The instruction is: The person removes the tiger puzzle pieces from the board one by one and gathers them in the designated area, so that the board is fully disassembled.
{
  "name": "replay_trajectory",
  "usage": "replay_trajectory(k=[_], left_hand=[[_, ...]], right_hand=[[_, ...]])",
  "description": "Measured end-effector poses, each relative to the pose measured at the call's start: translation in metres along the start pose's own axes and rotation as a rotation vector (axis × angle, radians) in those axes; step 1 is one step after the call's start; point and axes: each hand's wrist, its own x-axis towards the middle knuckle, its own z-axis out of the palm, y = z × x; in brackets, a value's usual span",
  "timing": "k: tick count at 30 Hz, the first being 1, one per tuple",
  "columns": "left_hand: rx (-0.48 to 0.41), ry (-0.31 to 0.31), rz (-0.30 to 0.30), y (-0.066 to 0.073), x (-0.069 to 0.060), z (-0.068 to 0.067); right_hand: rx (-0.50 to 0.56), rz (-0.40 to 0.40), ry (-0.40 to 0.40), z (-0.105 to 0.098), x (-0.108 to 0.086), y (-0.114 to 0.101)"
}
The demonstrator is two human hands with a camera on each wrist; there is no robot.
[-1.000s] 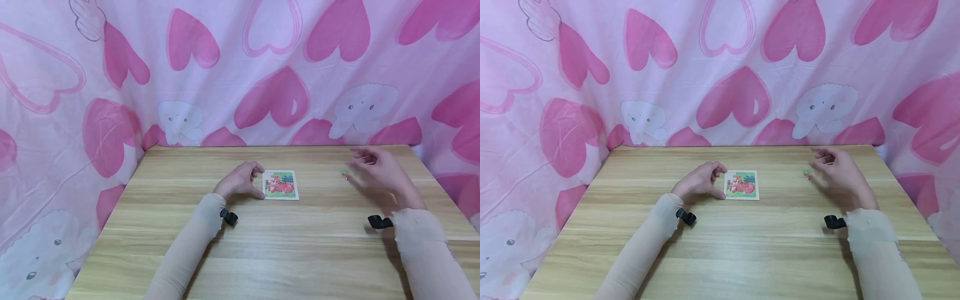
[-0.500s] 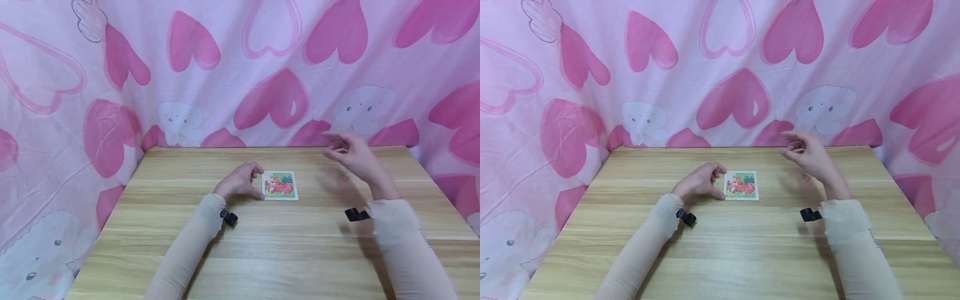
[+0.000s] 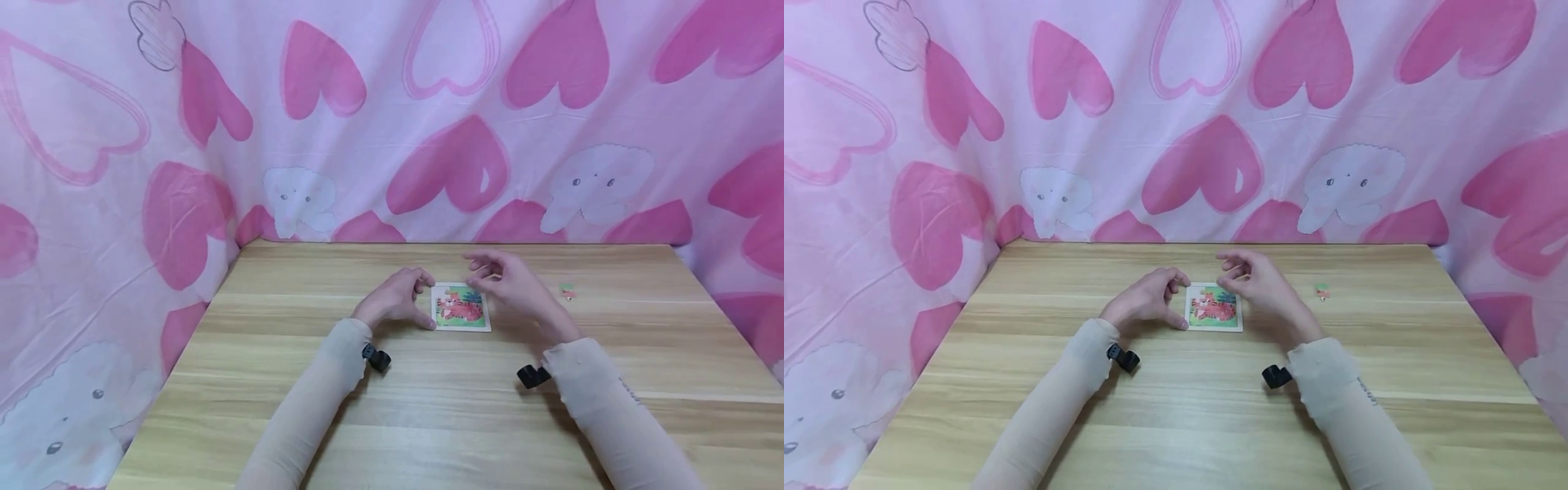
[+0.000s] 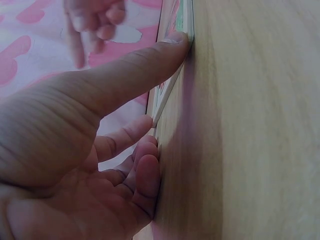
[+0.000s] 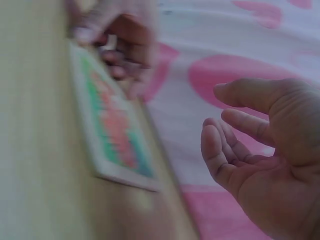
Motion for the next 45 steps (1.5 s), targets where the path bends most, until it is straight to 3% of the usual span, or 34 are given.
replay_trajectory(k=[6,16,26,35,45], left_hand=[[-0.015,0.007,-0.004,-0.001,0.0,-0.002],[-0.012,0.016,0.031,-0.002,-0.001,0.002],[0.001,0.011,0.026,-0.003,-0.001,0.002],[0.009,0.004,0.045,-0.002,0.001,0.002],[0.056,0.055,0.033,0.004,0.003,0.008]], right_hand=[[0.008,-0.003,-0.085,0.024,0.009,0.014],[-0.016,0.004,-0.15,0.036,0.006,0.023],[-0.169,-0.009,-0.13,0.043,0.003,0.022],[-0.176,0.002,-0.12,0.043,0.003,0.024],[-0.151,0.001,-0.13,0.045,0.004,0.024]])
